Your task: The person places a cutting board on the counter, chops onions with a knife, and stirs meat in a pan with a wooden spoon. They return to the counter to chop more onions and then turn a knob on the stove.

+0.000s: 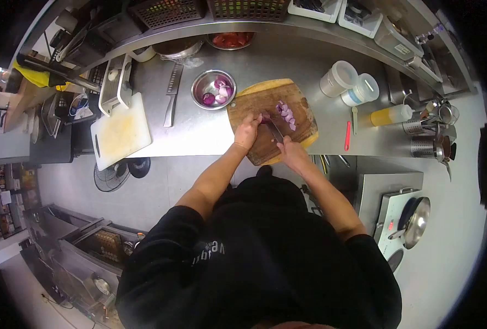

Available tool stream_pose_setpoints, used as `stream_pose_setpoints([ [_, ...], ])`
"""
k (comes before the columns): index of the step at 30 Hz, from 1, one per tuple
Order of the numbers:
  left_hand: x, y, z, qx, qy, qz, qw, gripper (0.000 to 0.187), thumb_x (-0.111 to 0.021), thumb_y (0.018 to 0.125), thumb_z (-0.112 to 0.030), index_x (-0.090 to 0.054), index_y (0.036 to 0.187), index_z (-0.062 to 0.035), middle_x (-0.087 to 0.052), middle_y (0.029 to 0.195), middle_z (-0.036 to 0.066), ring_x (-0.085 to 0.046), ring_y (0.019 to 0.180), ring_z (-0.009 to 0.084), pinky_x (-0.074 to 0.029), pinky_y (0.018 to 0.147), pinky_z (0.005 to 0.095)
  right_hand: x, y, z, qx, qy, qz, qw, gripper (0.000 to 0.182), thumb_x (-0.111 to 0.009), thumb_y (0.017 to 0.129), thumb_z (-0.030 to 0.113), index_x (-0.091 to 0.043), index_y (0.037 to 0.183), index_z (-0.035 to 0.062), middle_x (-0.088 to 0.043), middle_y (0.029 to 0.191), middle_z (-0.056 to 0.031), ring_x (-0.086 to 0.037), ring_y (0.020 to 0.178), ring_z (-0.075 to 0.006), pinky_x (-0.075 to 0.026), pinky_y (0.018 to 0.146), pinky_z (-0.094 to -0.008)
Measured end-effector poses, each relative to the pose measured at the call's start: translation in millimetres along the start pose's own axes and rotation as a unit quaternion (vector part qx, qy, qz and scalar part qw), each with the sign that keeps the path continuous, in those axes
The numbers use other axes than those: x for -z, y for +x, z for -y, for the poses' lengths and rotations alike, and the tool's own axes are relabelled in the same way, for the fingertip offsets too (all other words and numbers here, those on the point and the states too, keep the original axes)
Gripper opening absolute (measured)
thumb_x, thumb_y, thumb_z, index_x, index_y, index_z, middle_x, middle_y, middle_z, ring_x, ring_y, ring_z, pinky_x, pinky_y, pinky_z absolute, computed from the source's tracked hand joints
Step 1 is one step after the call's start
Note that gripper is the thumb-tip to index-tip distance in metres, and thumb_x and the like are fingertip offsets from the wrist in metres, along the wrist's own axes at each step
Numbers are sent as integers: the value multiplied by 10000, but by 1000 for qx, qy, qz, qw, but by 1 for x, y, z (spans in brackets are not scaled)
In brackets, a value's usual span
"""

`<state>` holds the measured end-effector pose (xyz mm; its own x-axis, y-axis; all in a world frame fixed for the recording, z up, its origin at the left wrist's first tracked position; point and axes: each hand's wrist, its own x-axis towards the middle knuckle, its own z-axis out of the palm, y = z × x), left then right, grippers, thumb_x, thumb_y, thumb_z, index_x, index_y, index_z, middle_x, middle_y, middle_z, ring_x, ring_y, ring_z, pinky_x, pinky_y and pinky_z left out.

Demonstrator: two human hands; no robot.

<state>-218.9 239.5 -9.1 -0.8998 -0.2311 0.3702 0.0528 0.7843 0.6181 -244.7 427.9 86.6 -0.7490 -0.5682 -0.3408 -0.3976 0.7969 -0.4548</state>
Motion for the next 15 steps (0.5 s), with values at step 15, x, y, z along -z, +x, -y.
stream_pose_setpoints([
  [15, 6, 0, -4, -14, -12, -10, 1000, 161, -538, 876, -105, -663, 944, -28, -595, 920, 137, -609, 817, 337, -509, 709, 424, -18, 8, 4, -27, -13, 32, 999, 342, -443, 956, 288, -472, 1037, -43, -624, 849, -302, -607, 838, -465, -463, 743, -541],
])
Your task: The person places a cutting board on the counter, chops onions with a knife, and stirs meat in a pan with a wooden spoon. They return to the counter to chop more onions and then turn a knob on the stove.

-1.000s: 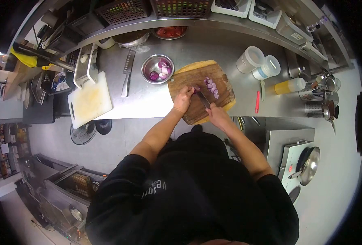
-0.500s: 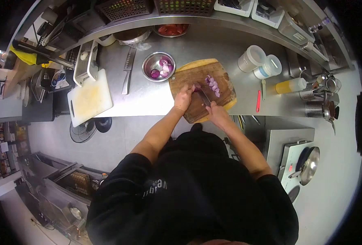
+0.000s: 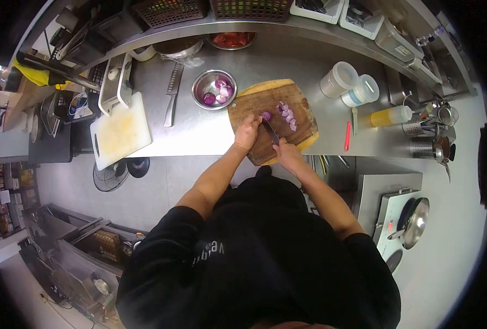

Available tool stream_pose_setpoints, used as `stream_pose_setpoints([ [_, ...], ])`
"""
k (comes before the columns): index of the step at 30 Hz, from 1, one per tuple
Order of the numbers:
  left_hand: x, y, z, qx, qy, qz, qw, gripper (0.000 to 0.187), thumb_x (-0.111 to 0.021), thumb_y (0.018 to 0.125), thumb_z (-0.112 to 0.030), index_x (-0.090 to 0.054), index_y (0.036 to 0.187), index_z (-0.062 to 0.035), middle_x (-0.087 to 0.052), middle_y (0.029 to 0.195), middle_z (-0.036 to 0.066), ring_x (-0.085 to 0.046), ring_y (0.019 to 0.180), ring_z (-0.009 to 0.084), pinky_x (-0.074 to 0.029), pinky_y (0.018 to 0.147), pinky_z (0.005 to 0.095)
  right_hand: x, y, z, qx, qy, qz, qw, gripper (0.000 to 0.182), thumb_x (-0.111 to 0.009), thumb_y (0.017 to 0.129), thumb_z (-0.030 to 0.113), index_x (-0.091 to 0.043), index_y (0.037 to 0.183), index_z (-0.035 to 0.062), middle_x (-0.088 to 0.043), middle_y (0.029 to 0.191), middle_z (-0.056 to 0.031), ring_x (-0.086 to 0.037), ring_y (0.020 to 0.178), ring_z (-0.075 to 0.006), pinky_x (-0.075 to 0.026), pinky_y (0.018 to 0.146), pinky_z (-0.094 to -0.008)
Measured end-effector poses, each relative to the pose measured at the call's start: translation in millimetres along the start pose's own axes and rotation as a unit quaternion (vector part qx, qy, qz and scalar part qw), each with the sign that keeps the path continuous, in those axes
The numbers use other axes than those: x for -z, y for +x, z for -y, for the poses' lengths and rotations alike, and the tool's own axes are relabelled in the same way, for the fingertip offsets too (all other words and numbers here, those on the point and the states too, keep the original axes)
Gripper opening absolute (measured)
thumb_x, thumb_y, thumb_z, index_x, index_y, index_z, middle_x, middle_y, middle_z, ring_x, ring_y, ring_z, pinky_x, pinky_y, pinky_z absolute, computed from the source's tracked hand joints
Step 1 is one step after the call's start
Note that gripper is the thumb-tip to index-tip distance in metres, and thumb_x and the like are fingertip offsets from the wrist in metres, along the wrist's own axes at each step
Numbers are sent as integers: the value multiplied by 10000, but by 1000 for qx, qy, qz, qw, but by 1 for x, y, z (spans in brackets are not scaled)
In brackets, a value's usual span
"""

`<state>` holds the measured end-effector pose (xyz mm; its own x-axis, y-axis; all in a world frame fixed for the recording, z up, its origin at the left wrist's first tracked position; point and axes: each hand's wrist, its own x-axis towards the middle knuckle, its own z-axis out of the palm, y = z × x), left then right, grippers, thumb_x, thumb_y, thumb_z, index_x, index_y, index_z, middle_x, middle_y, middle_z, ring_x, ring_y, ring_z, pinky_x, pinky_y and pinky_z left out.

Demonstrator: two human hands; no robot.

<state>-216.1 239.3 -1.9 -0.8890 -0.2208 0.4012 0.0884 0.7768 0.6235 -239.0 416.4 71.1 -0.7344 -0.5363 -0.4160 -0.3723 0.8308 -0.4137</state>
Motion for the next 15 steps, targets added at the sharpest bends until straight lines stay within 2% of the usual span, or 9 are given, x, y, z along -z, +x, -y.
stream_pose_setpoints([
  [7, 1, -1, 0, -2, -14, -3, 1000, 156, -546, 869, -95, -665, 937, -20, -604, 949, 135, -608, 833, 334, -509, 731, 409, 2, -6, -5, 6, 0, 1, 1000, 311, -458, 949, 271, -475, 1024, -31, -624, 834, -301, -608, 825, -463, -463, 732, -544],
  [10, 0, 1, 0, 20, 8, 23, 1000, 158, -546, 871, -97, -665, 940, -20, -597, 930, 140, -610, 838, 336, -509, 732, 412, 11, -8, -2, 5, 1, -14, 1000, 312, -456, 950, 274, -474, 1022, -28, -622, 827, -298, -606, 823, -464, -463, 728, -545],
  [12, -5, 0, 4, -2, -4, -30, 1000, 120, -589, 866, -94, -675, 911, -23, -603, 895, 140, -619, 790, 329, -512, 675, 396, 18, -12, 1, -3, 3, -16, 1000, 313, -455, 950, 276, -475, 1021, -28, -622, 825, -297, -604, 824, -464, -463, 727, -544],
  [15, -7, -1, 4, -2, -21, -36, 999, 121, -589, 870, -98, -675, 901, -19, -605, 905, 141, -621, 793, 328, -514, 677, 397, 26, -16, 4, -4, 1, 5, 1000, 319, -455, 950, 278, -472, 1017, -34, -621, 828, -299, -603, 826, -466, -463, 726, -544],
])
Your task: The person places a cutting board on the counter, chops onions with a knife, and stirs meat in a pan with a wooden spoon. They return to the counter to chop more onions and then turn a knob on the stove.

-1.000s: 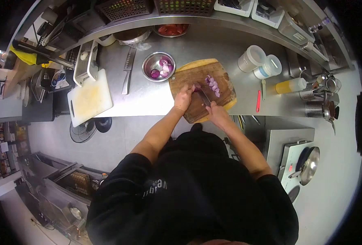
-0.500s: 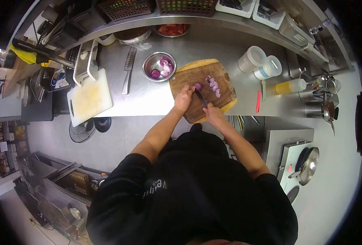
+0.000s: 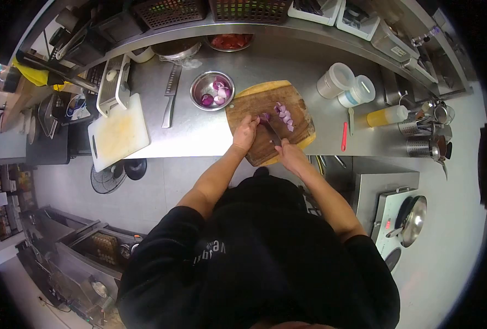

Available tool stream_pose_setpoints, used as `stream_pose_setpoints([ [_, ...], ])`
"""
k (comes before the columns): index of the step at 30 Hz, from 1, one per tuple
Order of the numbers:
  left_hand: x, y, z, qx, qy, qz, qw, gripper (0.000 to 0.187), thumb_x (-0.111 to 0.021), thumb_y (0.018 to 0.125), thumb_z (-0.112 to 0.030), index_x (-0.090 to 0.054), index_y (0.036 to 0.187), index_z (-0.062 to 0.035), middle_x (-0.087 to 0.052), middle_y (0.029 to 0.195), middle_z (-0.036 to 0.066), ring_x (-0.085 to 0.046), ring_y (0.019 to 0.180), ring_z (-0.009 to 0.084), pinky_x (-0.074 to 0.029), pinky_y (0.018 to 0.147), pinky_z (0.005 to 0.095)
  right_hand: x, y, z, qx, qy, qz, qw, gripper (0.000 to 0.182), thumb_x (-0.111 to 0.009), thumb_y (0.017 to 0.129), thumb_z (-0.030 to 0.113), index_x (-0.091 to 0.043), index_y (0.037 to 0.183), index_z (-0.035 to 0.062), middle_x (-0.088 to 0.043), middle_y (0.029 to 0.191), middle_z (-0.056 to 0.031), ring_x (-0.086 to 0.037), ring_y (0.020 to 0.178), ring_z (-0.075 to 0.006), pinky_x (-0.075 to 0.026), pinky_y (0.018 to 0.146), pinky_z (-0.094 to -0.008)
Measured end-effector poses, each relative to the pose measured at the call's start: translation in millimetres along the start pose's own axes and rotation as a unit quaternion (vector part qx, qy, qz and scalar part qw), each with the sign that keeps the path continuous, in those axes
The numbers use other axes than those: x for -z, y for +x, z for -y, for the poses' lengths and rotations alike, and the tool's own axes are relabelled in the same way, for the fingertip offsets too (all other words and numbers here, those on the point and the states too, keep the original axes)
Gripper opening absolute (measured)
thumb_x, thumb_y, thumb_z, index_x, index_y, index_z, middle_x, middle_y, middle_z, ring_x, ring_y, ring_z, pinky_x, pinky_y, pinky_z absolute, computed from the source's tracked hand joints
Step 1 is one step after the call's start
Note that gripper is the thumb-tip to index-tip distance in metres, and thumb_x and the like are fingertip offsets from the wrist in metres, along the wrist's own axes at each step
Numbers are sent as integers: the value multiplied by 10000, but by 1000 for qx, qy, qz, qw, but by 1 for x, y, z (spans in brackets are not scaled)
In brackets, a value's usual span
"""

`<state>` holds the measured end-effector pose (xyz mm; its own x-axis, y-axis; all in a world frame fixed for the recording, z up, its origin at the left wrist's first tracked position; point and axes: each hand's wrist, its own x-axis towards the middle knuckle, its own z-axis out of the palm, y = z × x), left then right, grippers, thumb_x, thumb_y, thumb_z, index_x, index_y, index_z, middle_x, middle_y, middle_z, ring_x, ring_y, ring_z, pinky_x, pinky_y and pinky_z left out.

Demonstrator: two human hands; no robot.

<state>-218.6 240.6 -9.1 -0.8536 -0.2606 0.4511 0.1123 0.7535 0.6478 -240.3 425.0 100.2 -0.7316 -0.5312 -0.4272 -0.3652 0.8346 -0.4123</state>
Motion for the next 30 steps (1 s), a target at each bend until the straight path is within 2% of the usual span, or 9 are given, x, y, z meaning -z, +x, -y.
stream_pose_setpoints([
  [10, 2, -1, 0, 13, 38, 58, 998, 139, -539, 882, -118, -646, 897, -30, -579, 915, 134, -604, 831, 335, -507, 692, 424, -25, 6, 3, -4, -9, -14, 1000, 306, -453, 953, 269, -471, 1001, -33, -624, 829, -299, -607, 823, -465, -466, 730, -542],
  [12, -1, -1, 0, -4, 18, 14, 1000, 125, -545, 873, -107, -637, 890, -24, -576, 927, 138, -599, 833, 335, -502, 684, 426, -37, 9, -3, -7, -9, -18, 1000, 301, -452, 953, 267, -473, 999, -30, -625, 823, -297, -608, 818, -465, -466, 728, -542],
  [18, 6, 3, -10, 10, 42, 45, 998, 127, -538, 872, -75, -610, 953, -9, -552, 939, 181, -577, 835, 373, -487, 710, 444, -9, 3, -11, 64, 49, -84, 993, 322, -444, 962, 290, -446, 973, -32, -601, 724, -300, -588, 723, -488, -454, 652, -559],
  [19, 4, 8, -13, -20, 12, -1, 1000, 168, -559, 862, -80, -587, 1008, -1, -538, 928, 204, -565, 857, 392, -477, 737, 454, 0, 2, -12, 74, 47, -108, 990, 324, -442, 963, 295, -444, 966, -29, -596, 712, -301, -584, 714, -491, -449, 647, -563],
  [22, 18, 30, -47, 69, 31, 61, 995, 341, -646, 820, -169, -563, 1112, -12, -488, 1057, 233, -548, 926, 406, -477, 806, 452, 28, 10, -21, 56, 58, -152, 985, 328, -439, 965, 308, -442, 949, -20, -594, 708, -301, -580, 700, -495, -446, 628, -564],
  [23, 17, 35, -50, 55, 30, 57, 996, 341, -646, 820, -169, -563, 1112, -12, -488, 1057, 233, -548, 926, 406, -477, 806, 452, 30, 13, -26, 43, 68, -166, 983, 329, -439, 966, 312, -443, 948, -17, -595, 709, -301, -580, 700, -495, -446, 625, -563],
  [25, 7, 47, -52, 51, 87, 164, 981, 351, -655, 813, -186, -584, 1128, -47, -483, 1089, 224, -536, 975, 393, -478, 838, 446, 31, 19, -36, 31, 72, -190, 979, 334, -441, 965, 317, -442, 948, -17, -596, 711, -306, -582, 700, -495, -447, 629, -562],
  [28, 3, 53, -38, 35, 126, 216, 968, 287, -643, 825, -211, -633, 1079, -79, -487, 1072, 215, -527, 993, 390, -456, 855, 445, 29, 21, -46, 25, 62, -179, 981, 342, -421, 963, 325, -456, 977, -16, -605, 720, -302, -601, 701, -474, -465, 649, -556],
  [30, 12, 55, -23, 7, 167, 192, 967, 284, -646, 815, -194, -636, 1071, -73, -479, 1100, 221, -515, 1008, 395, -453, 872, 453, 29, 17, -57, 27, 64, -171, 983, 339, -422, 963, 323, -457, 974, -14, -604, 714, -295, -600, 697, -474, -463, 643, -556],
])
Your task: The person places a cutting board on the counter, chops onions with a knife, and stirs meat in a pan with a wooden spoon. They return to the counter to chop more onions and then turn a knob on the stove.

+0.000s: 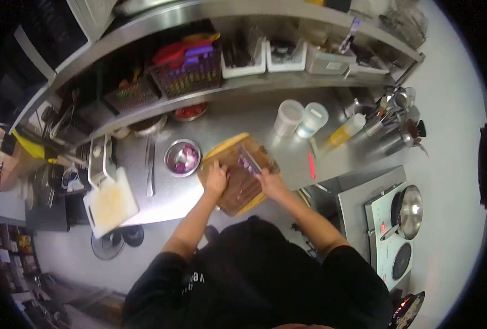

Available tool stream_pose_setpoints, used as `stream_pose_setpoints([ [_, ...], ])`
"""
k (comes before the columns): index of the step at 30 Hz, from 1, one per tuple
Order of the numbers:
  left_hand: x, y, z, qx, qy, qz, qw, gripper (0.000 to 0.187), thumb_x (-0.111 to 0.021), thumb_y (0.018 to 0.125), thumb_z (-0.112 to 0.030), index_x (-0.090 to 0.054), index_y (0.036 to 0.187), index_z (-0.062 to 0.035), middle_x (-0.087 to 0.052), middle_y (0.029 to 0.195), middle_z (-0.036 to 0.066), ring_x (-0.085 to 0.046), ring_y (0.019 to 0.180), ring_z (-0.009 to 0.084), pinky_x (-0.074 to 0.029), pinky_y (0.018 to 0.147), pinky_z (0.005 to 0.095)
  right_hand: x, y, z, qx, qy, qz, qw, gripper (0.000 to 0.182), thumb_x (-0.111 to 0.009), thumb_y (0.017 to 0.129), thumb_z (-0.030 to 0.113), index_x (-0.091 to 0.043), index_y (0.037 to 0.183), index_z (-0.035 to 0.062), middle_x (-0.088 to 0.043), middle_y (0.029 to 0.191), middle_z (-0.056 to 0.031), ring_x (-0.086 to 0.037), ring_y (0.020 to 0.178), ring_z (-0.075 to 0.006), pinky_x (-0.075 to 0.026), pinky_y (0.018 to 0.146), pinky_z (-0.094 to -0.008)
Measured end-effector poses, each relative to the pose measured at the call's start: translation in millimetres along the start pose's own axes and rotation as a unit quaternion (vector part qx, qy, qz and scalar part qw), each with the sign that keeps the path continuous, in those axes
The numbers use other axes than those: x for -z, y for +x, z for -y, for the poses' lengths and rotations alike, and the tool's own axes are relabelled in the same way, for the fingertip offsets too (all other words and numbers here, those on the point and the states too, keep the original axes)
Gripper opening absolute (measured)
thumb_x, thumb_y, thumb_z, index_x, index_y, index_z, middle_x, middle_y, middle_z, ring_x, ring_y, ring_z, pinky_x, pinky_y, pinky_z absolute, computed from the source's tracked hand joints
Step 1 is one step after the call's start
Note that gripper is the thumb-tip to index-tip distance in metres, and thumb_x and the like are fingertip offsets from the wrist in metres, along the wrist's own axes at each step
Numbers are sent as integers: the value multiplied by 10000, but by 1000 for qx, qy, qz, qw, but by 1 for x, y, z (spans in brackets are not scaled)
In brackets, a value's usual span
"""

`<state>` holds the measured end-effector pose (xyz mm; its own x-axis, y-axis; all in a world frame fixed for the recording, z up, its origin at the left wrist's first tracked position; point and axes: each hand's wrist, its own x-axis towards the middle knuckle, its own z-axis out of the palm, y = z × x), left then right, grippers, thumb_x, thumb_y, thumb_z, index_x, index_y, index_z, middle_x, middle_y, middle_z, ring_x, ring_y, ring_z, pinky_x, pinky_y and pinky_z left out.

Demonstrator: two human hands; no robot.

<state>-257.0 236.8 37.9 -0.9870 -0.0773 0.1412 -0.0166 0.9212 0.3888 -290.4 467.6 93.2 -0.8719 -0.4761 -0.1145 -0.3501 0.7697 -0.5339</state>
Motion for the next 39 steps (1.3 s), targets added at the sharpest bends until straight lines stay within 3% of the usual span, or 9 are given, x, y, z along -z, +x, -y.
stream_pose_setpoints([
  [1, 2, -8, 11, -7, 47, -25, 999, 281, -649, 804, -177, -640, 1063, -67, -471, 1128, 227, -503, 1022, 400, -449, 890, 462, -5, -6, -3, 6, 4, 17, 1000, 336, -423, 963, 322, -459, 971, -12, -603, 707, -287, -598, 692, -474, -460, 637, -557],
  [5, 1, -20, 61, -24, -51, -16, 998, 315, -680, 750, -95, -635, 1055, -35, -472, 1161, 231, -497, 1032, 408, -435, 906, 444, -21, -37, -17, 72, 23, 109, 991, 342, -424, 959, 329, -471, 979, -9, -605, 722, -272, -595, 705, -475, -458, 625, -548],
  [9, 14, -33, 51, -32, -106, -83, 990, 347, -698, 727, -68, -627, 1063, -14, -482, 1129, 236, -503, 1012, 396, -435, 890, 438, -38, -48, -24, 127, -12, 166, 978, 339, -426, 955, 323, -485, 988, -9, -611, 753, -269, -604, 742, -460, -466, 644, -535],
  [11, 16, -36, 40, 58, -145, -132, 979, 390, -723, 695, -61, -619, 1066, -3, -499, 1101, 232, -511, 997, 380, -437, 872, 437, -43, -41, -31, 106, -28, 169, 980, 335, -429, 953, 316, -490, 989, -12, -613, 755, -266, -605, 748, -457, -468, 659, -535],
  [13, 9, -35, 38, 69, -125, -128, 981, 405, -733, 686, -76, -616, 1067, -1, -519, 1072, 221, -515, 995, 378, -437, 869, 435, -42, -28, -35, 85, -43, 176, 980, 331, -432, 951, 308, -495, 991, -14, -615, 758, -262, -606, 754, -453, -469, 674, -535],
  [18, -15, -28, 21, 10, -78, -95, 992, 405, -736, 704, -152, -620, 1068, -20, -592, 966, 152, -546, 969, 346, -451, 838, 418, -29, 16, -33, 56, -51, 101, 992, 331, -424, 956, 297, -501, 989, -24, -621, 773, -279, -608, 762, -461, -470, 701, -541],
  [21, -19, -24, -2, -25, -130, -70, 989, 383, -713, 729, -150, -621, 1079, -27, -597, 1029, 149, -548, 978, 343, -453, 847, 417, -29, 12, -13, 34, -53, 84, 994, 387, -419, 962, 296, -472, 1084, -67, -617, 759, -292, -608, 764, -464, -473, 680, -546],
  [24, -21, -20, -14, -30, -131, -79, 988, 362, -695, 747, -119, -622, 1085, -12, -598, 1034, 173, -550, 963, 361, -456, 851, 417, -43, 0, 5, 22, -39, 64, 997, 355, -417, 963, 276, -467, 1047, -65, -622, 739, -282, -613, 746, -464, -475, 678, -547],
  [39, -31, -17, -14, -55, -88, -88, 991, 342, -678, 765, -80, -622, 1086, 23, -604, 1000, 188, -571, 907, 360, -480, 789, 401, -74, 12, 9, 6, 4, 75, 997, 288, -431, 956, 251, -465, 970, -34, -620, 777, -299, -620, 768, -456, -473, 700, -547],
])
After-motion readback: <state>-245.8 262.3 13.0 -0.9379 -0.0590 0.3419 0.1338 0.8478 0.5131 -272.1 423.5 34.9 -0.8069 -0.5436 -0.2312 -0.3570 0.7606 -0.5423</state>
